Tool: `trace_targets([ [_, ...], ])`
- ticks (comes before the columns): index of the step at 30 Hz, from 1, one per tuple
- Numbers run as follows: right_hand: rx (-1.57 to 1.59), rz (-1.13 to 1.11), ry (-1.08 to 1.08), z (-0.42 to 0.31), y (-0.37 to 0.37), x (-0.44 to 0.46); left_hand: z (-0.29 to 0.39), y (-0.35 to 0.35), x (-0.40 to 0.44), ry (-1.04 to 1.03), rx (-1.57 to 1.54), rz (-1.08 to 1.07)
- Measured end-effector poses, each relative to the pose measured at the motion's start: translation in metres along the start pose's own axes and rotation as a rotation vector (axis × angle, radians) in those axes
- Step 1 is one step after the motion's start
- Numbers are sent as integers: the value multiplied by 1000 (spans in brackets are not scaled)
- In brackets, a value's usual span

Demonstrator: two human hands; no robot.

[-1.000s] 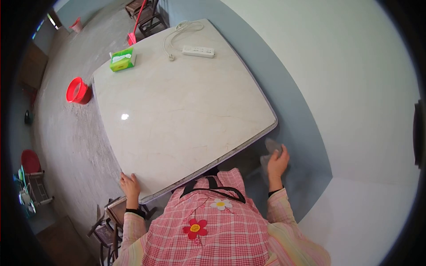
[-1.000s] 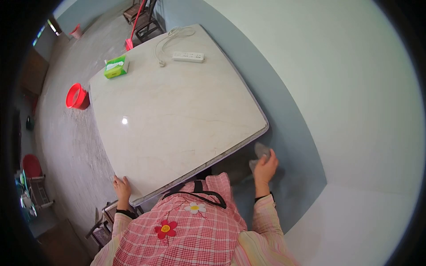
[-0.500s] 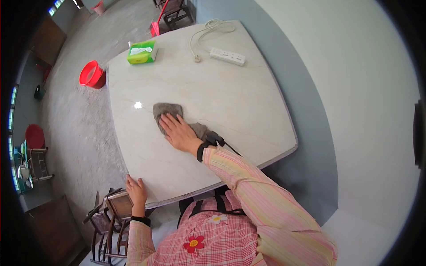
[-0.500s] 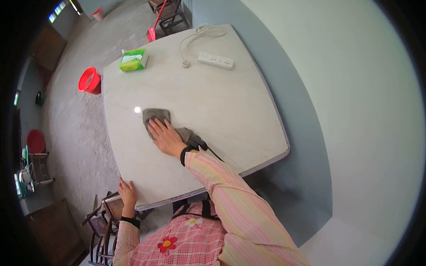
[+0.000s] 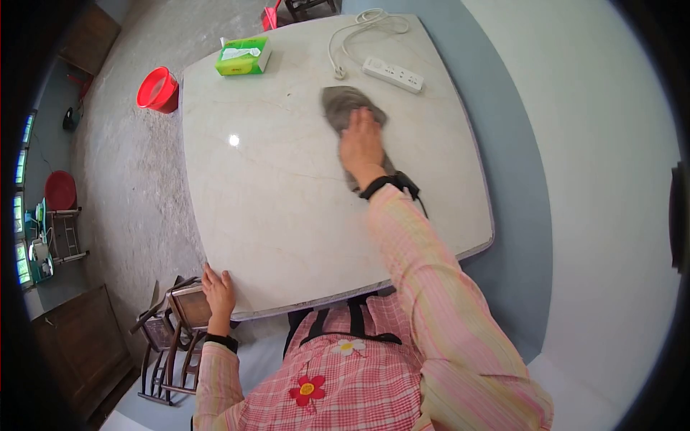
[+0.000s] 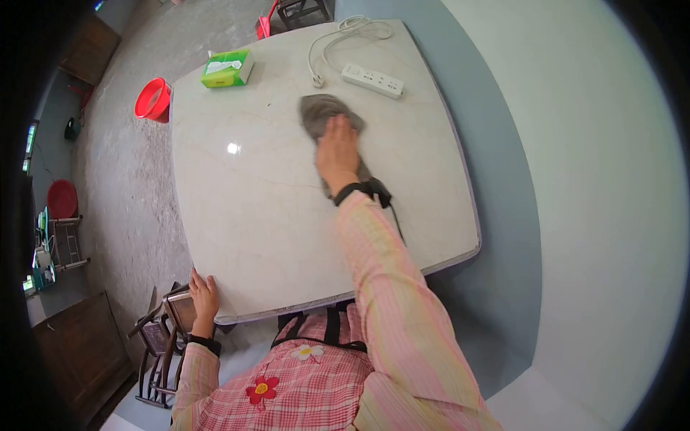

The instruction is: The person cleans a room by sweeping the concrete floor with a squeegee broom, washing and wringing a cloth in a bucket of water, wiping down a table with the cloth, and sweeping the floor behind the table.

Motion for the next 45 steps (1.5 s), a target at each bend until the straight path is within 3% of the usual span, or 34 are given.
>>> trace_targets([
  [5, -135, 69, -209, 117, 65, -74, 2, 2, 0, -22, -5, -16],
  [11, -335, 174, -460, 221, 141, -227, -2, -6, 5, -48, 25, 29],
  [13, -377, 119, -581, 241, 166, -278, -2, -9, 7, -63, 26, 33],
  [15, -358, -239, -723, 296, 151, -356, -3, -10, 10, -71, 24, 41],
  [17, -331, -112, -964, 315, 180, -429, -4, -9, 10, -81, -1, 64],
  [18, -337, -108, -970, 311, 190, -441, -4, -10, 10, -88, -5, 60],
  [20, -331, 264, -1021, 297, 243, -462, -4, -11, 11, -89, -1, 77],
  [22, -298, 336, -958, 279, 275, -447, -5, -12, 13, -98, -5, 65],
  [25, 30, 440, -808, 243, 309, -383, -6, -15, 15, -103, -9, 50],
  [28, 358, 516, -730, 245, 309, -327, -2, -10, 14, -76, 8, 9],
  [30, 544, 448, -716, 258, 289, -289, -3, -7, 14, -43, 21, -22],
  [34, 370, 303, -657, 300, 197, -244, -2, -6, 13, -50, -5, -12],
  [36, -87, 326, -545, 289, 151, -233, -2, -9, 13, -34, 1, -20],
  [39, -202, 394, -542, 242, 130, -215, -8, -10, 13, -70, 19, -43],
  [45, 151, 199, -14, 34, 77, -174, -5, -8, 9, -59, 8, -43],
])
Point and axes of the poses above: each hand's wrist, its own x-axis towards the middle knuckle, its own y-axis out of the back of the hand, z = x × y, the point moved 9 cm from there along x, towards the middle knuckle, and after that the axes turned 3 degrees about z, right-handed, at the moved point
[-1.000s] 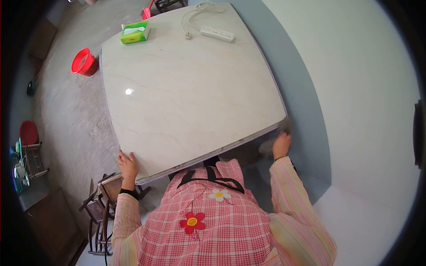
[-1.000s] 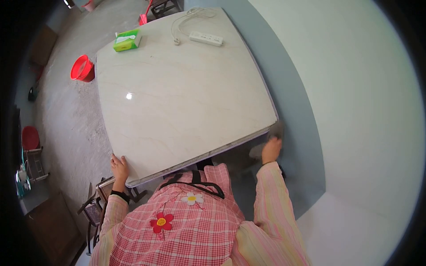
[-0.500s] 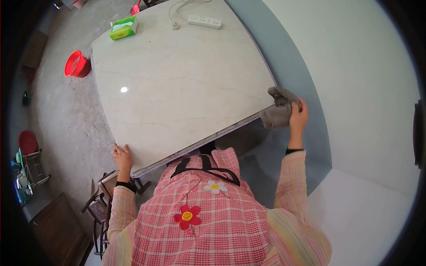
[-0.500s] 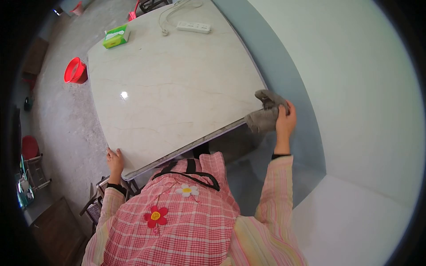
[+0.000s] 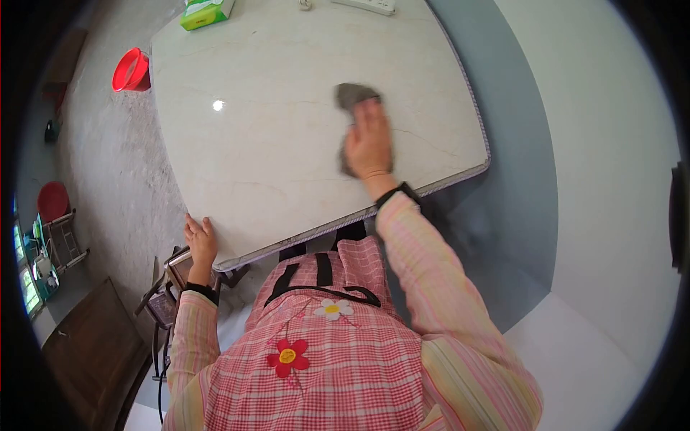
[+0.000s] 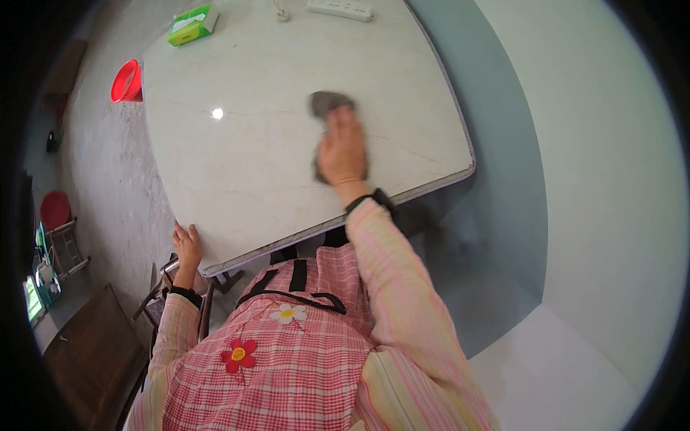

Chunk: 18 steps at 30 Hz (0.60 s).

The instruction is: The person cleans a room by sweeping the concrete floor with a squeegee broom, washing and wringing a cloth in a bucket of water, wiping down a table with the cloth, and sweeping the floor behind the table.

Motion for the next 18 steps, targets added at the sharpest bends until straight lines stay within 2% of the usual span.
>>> trace_targets([
  [3, 322, -130, 101, -98, -33, -22, -3, -2, 1, 23, 25, -20],
  [5, 414, -203, 263, -159, -45, -50, -4, -5, 3, 31, 30, -22],
  [7, 558, -288, 302, -193, -51, -72, -5, -2, 4, 39, 36, -26],
  [9, 721, -374, 233, -195, -50, -74, -2, -2, 2, 36, 3, -23],
  [11, 762, -216, -21, -157, -26, -52, 0, 1, 1, 25, -20, 27],
  [15, 758, 149, -475, -1, 28, -3, 9, 10, -13, 51, -21, 90],
  [16, 468, 213, -501, 36, 51, 10, 11, 14, -15, 18, -36, 167],
  [17, 368, 281, -520, 78, 58, 16, 13, 17, -17, -12, -48, 244],
  [18, 170, 243, -525, 113, 61, 23, 13, 16, -16, 6, -60, 253],
])
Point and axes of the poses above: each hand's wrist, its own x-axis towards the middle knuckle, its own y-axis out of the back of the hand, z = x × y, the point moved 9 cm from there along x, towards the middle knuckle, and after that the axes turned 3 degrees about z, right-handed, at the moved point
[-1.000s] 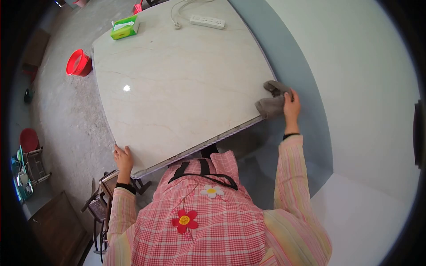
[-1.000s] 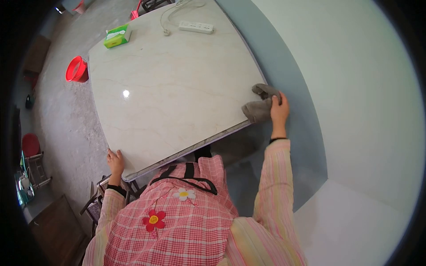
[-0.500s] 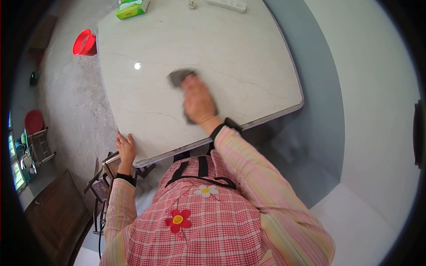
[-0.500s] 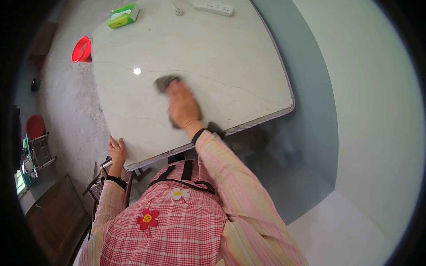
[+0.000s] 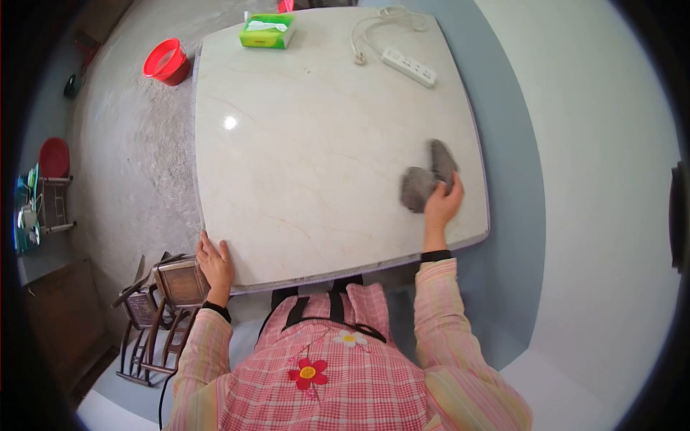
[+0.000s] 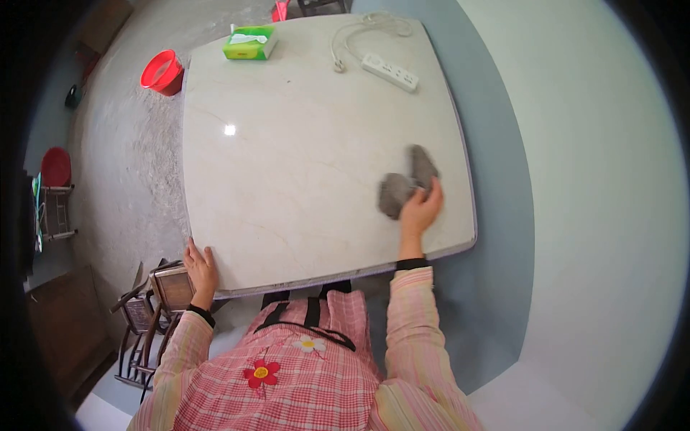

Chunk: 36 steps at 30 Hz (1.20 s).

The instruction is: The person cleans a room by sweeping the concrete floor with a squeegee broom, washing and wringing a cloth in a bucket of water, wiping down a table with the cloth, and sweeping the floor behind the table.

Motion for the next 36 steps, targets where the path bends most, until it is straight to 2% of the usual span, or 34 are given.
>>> trace_targets([
  [1, -200, 15, 20, 16, -2, 15, 1, 2, -1, 25, -20, 31],
  [2, -197, 7, 39, 21, -17, 22, 2, 5, -3, 50, -38, 60],
  [4, -449, 85, 69, 17, -38, 32, 2, 6, -2, 53, -44, 81],
  [5, -449, 79, 81, 16, -53, 35, 3, 7, -2, 40, -46, 96],
  [7, -486, 17, 307, -29, -95, 29, 4, 12, -1, 50, -78, 91],
  [11, -299, -144, 495, -120, -190, 16, 2, 13, -1, 78, -141, 61],
  [15, -164, -173, 569, -203, -274, -2, 3, 13, -1, 118, -158, 61],
  [21, 63, -340, 735, -289, -341, -59, 2, 16, -3, 111, -174, 72],
  [23, 120, -400, 797, -304, -341, -96, 3, 18, 0, 115, -194, 79],
  [26, 291, -633, 890, -325, -320, -174, 5, 20, -1, 104, -186, 68],
  [29, 471, -874, 977, -335, -278, -262, 3, 19, -1, 90, -195, 109],
  [31, 559, -1043, 1012, -331, -242, -308, -10, 14, -5, 94, -307, 162],
  [32, 600, -1102, 1038, -323, -222, -326, -15, 18, -6, 52, -261, 275],
  [33, 642, -1165, 1064, -314, -204, -341, -22, 7, -5, 59, -252, 273],
  [35, 661, -1213, 1077, -293, -168, -357, -85, -21, -31, 624, -1016, 406],
  [36, 656, -1246, 1061, -275, -152, -368, -98, -19, -43, 748, -1012, 424],
])
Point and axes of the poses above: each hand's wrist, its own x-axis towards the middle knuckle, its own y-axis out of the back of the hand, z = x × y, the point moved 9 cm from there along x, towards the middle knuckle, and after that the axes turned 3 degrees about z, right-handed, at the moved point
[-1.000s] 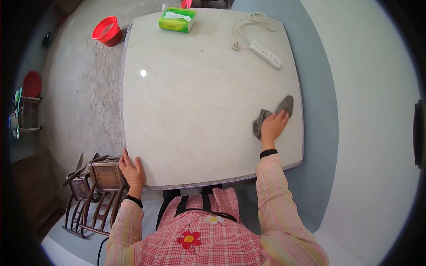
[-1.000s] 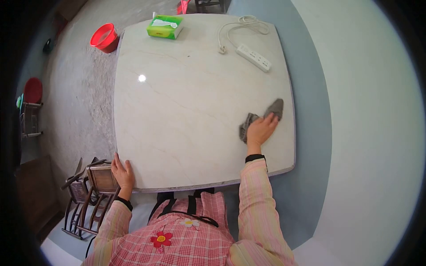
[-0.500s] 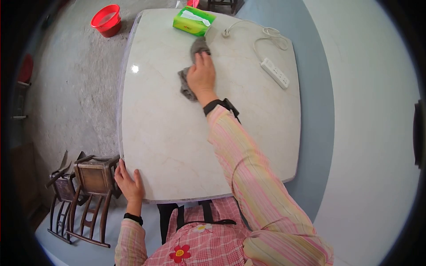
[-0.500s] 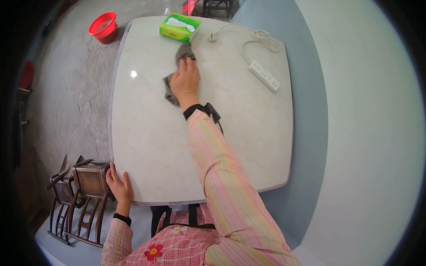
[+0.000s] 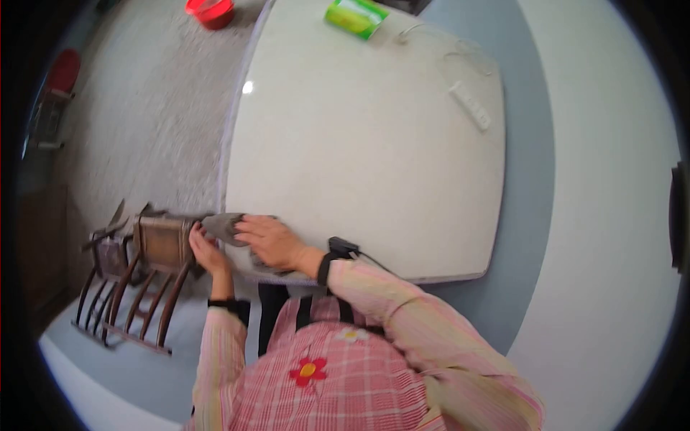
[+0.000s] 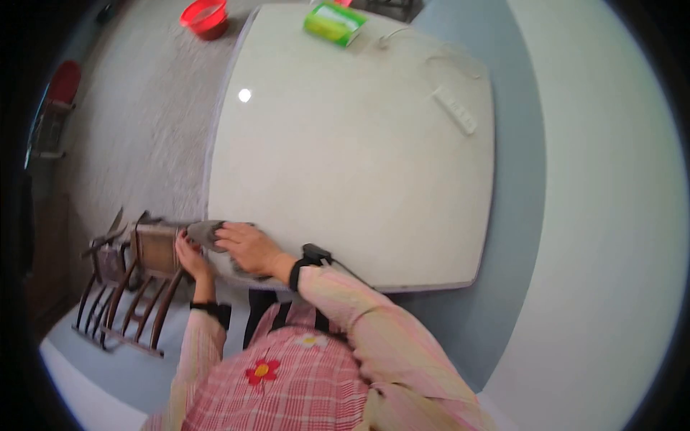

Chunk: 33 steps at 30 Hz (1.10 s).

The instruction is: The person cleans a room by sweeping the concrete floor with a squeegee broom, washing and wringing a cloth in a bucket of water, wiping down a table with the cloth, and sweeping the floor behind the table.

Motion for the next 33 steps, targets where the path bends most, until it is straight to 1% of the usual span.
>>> trace_targets([
  [1, 17, -25, -8, -9, -5, -20, -9, 15, 1, 90, -3, 84],
  [2, 50, -40, -6, -23, -6, -38, -21, 26, 2, 154, 11, 94],
  [3, 140, -72, -96, -28, -4, -56, -37, 36, 3, 214, 10, 101],
  [4, 218, -105, -184, -31, 0, -74, -50, 47, 1, 231, 49, 107],
  [5, 245, -50, -302, -29, 9, -91, -57, 58, -2, 233, 47, 122],
  [6, 268, 9, -422, -24, 20, -107, -65, 67, -7, 245, 123, 61],
  [8, 294, 202, -710, 0, 75, -136, -72, 84, -21, 262, 320, -79],
  [9, 235, 354, -816, 22, 112, -152, -85, 102, -28, 274, 339, -73],
  [10, 300, 552, -848, 42, 158, -161, -92, 111, -31, 102, 509, -152],
  [11, 280, 660, -775, 67, 202, -170, -91, 114, -35, -78, 672, -235],
  [12, 130, 662, -774, 77, 251, -163, -80, 119, -49, -138, 723, -257],
  [13, -121, 589, -877, 89, 288, -165, -82, 132, -57, -136, 731, -263],
  [14, -223, 634, -829, 106, 317, -172, -91, 141, -65, -127, 830, -317],
  [15, -325, 676, -776, 119, 328, -180, -100, 152, -73, -117, 929, -370],
  [16, -323, 670, -780, 133, 315, -190, -115, 168, -77, -111, 933, -370],
  [18, -948, 616, -613, 121, 295, -195, -160, 204, -78, 94, 895, -379],
  [19, -900, 607, -609, 112, 275, -188, -160, 211, -83, 97, 895, -382],
  [20, -852, 599, -608, 98, 242, -176, -158, 218, -87, 151, 808, -370],
  [21, -810, 554, -537, 79, 204, -160, -158, 224, -88, 204, 722, -366],
  [22, -749, 485, -446, 61, 161, -143, -161, 227, -85, 205, 722, -383],
  [23, -668, 436, -459, 46, 118, -127, -165, 228, -84, 207, 780, -430],
  [24, -586, 400, -347, 17, 78, -99, -170, 228, -83, 207, 835, -478],
  [25, -519, 343, -336, -4, 42, -78, -182, 232, -75, 206, 827, -491],
  [27, -419, 268, -313, -37, -23, -37, -206, 236, -55, 109, 782, -500],
  [28, -298, 239, -276, -50, -50, -18, -183, 228, -52, 284, 764, -523],
  [29, -175, 211, -239, -61, -68, -4, -175, 223, -40, 281, 761, -533],
  [30, -185, 217, -244, -66, -74, 4, -170, 219, -27, 293, 742, -539],
  [32, 332, 126, -491, -56, -95, 14, -151, 210, -2, 278, 724, -562],
  [33, 315, 146, -485, -60, -82, 18, -138, 205, 10, 301, 672, -514],
])
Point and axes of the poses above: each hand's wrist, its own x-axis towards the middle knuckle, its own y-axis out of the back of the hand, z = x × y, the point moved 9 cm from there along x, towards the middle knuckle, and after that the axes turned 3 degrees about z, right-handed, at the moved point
